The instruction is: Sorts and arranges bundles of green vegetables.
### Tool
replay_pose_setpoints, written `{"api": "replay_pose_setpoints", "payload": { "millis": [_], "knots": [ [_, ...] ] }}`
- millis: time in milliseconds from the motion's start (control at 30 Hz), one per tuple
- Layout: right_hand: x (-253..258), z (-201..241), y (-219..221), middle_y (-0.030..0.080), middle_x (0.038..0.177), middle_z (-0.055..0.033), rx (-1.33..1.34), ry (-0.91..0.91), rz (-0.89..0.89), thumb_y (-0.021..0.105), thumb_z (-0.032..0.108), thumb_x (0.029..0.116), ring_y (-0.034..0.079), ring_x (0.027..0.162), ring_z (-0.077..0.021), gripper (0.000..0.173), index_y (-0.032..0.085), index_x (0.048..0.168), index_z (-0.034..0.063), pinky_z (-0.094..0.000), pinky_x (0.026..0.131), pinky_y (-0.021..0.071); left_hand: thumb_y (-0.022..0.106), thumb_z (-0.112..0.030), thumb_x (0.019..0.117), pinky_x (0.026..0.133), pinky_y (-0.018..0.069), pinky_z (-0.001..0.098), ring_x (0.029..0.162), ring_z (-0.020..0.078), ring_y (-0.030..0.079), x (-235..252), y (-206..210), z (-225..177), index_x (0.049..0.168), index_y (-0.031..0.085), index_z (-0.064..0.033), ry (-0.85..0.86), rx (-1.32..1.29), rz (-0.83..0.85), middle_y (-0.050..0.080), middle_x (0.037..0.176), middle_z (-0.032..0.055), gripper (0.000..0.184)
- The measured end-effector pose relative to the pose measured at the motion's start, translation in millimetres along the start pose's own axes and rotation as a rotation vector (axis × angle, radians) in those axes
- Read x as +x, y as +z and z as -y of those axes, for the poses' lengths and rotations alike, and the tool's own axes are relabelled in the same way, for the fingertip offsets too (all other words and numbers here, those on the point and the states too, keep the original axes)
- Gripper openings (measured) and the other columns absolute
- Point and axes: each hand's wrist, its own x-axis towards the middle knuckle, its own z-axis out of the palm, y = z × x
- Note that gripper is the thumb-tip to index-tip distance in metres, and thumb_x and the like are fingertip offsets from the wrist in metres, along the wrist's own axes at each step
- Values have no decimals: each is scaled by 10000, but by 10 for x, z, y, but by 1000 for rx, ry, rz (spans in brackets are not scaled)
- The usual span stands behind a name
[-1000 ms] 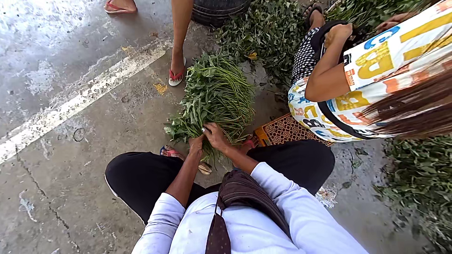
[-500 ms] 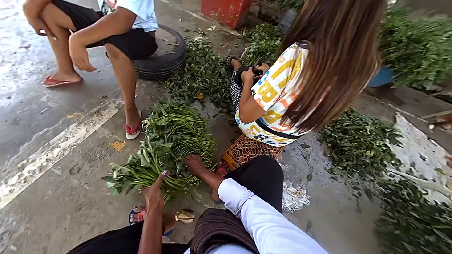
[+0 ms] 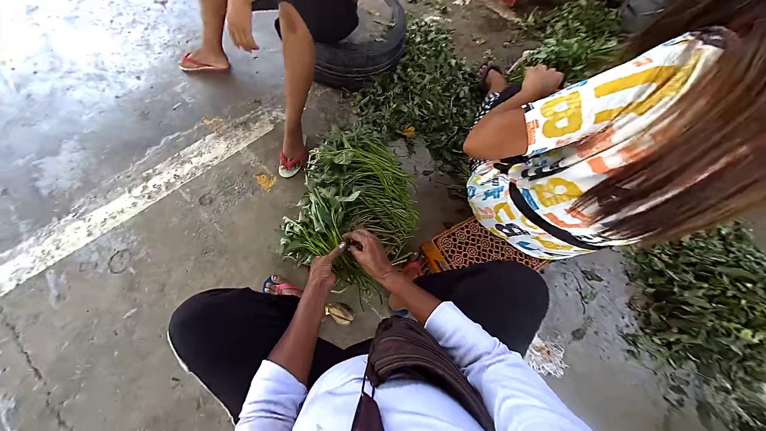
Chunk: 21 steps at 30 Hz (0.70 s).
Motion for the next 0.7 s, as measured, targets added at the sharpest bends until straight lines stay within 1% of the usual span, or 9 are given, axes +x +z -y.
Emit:
{"api": "replay_pose_setpoints", "payload": {
  "millis": [100, 233, 300, 367, 400, 467, 500, 600, 700],
  "knots": [
    [-45, -29, -12, 631, 1276, -251, -80, -54, 46, 645, 5, 953, 637, 1172, -365, 287, 735, 1225, 22, -486, 1026, 524, 750, 31, 878, 920, 574, 426, 1043, 256, 674, -24, 14, -11, 1357, 487, 59, -5, -16, -13, 658, 1189, 210, 547],
    [-55, -11, -104, 622, 1337, -205, -48, 14, 112, 584, 43, 992, 590, 1256, -338, 309, 721, 1269, 52, -482, 1073, 480, 797, 68, 811, 928, 565, 423, 1063, 257, 660, -43, 56, 1, 1334, 509, 73, 66, 41, -68, 647, 1204, 225, 597],
    [45, 36, -161, 603, 1378, -201, 139, 151, 78, 570, 98, 1030, 602, 1256, -306, 342, 627, 1356, 10, -467, 1062, 497, 842, 65, 766, 953, 563, 392, 1082, 236, 662, -74, 71, 23, 1309, 527, 98, 174, 170, -59, 656, 1200, 228, 629],
    [174, 102, -197, 588, 1415, -212, 313, 243, 47, 600, 216, 1048, 613, 1262, -305, 497, 471, 1482, 11, -477, 1069, 501, 860, 36, 760, 947, 580, 357, 1033, 199, 697, -109, 75, 77, 1229, 580, 116, 284, 375, -10, 700, 1118, 205, 552],
    [233, 141, -188, 613, 1369, -227, 331, 255, 26, 603, 249, 1051, 630, 1233, -315, 500, 480, 1466, 0, -495, 1061, 507, 863, 14, 762, 950, 578, 350, 1015, 183, 704, -117, 71, 107, 1196, 604, 112, 320, 480, 22, 714, 1086, 189, 515],
    [324, 191, -97, 670, 1138, -234, 305, 196, 10, 540, 202, 1075, 666, 1046, -312, 332, 590, 1287, -49, -502, 940, 534, 850, 32, 749, 933, 572, 319, 986, 138, 700, -136, 78, 144, 1164, 624, 103, 352, 533, 72, 724, 1050, 152, 478],
    [351, 230, -73, 679, 1103, -228, 278, 156, 56, 512, 162, 1081, 670, 1023, -304, 294, 617, 1248, -56, -490, 936, 533, 833, 61, 757, 956, 565, 311, 1033, 136, 684, -144, 73, 145, 1227, 582, 112, 321, 480, 102, 705, 1112, 160, 535],
    [450, 325, -125, 698, 1158, -240, 164, 44, 295, 516, 120, 1077, 676, 1084, -316, 292, 648, 1259, -65, -491, 1006, 507, 770, 56, 835, 1005, 530, 313, 1160, 144, 619, -147, 20, 137, 1395, 457, 68, 138, 303, 196, 615, 1290, 164, 642],
    [632, 245, -218, 682, 999, -191, 88, -26, 526, 536, 172, 1077, 655, 904, -255, 265, 666, 1132, -52, -447, 855, 528, 745, 4, 891, 1013, 543, 375, 1139, 204, 649, -82, -12, 212, 1364, 492, 55, 89, 155, 295, 657, 1234, 168, 539]
  ]
}}
